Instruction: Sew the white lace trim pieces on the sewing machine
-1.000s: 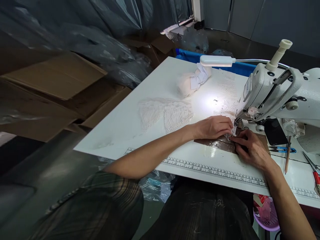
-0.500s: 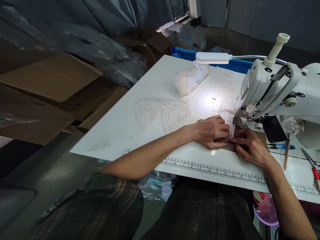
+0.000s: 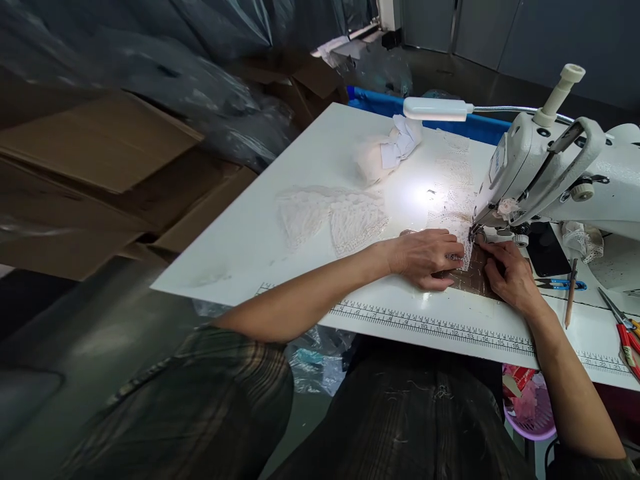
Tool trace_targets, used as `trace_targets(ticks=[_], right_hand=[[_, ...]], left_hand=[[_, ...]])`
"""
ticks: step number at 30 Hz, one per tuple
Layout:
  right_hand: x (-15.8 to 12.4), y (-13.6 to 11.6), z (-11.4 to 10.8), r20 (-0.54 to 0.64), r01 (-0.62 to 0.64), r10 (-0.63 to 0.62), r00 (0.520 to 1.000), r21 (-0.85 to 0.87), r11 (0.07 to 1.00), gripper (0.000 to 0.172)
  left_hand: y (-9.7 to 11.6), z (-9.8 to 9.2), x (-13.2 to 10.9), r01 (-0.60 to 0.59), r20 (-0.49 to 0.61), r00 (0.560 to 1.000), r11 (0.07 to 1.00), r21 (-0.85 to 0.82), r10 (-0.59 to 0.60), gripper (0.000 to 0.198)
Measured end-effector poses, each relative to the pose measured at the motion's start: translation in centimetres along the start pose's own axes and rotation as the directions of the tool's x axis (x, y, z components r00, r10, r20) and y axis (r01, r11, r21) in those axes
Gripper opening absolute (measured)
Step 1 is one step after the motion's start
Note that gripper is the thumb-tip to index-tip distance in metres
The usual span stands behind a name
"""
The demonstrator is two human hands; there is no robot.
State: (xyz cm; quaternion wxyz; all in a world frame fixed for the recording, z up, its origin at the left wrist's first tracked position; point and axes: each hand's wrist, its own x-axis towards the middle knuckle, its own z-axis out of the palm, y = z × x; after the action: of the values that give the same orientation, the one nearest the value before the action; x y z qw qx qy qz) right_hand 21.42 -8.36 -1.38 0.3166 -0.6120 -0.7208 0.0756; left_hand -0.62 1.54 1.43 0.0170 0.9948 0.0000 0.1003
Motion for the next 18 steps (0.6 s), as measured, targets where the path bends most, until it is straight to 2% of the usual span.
trace_targets(ticks=[3,8,11,15,18], right_hand=[[0.0,0.0,-0.1,0.008,0.032,-0.032,0.999,-0.015,0.999,0.037],[0.1,0.1,-0.1,0.013,0.064,-0.063,0.998,-0.016,0.998,0.037],[0.1,0.2,-0.1,0.011,0.06,-0.06,0.998,-0.007,0.998,0.036],[0.0,0.2,0.0,0.02,0.044,-0.044,0.999,-0.004,0.999,0.035],[0.0,0.2,0.0,0.033,0.047,-0.047,0.998,-0.01,0.999,0.034]], left_hand=[[-0.1,0.3,0.0,0.012,0.006,1.0,0.999,-0.048,-0.012,0.026],[-0.9,0.9,0.0,0.039,-0.127,0.99,0.978,-0.204,-0.065,0.022],[-1.3,1.4,0.1,0.048,-0.17,0.981,0.96,-0.275,-0.097,0.019],[-1.2,1.8,0.2,0.077,-0.185,0.975,0.968,-0.24,-0.124,0.019],[-1.2,1.9,0.2,0.077,-0.245,0.962,0.983,-0.164,-0.117,0.022]])
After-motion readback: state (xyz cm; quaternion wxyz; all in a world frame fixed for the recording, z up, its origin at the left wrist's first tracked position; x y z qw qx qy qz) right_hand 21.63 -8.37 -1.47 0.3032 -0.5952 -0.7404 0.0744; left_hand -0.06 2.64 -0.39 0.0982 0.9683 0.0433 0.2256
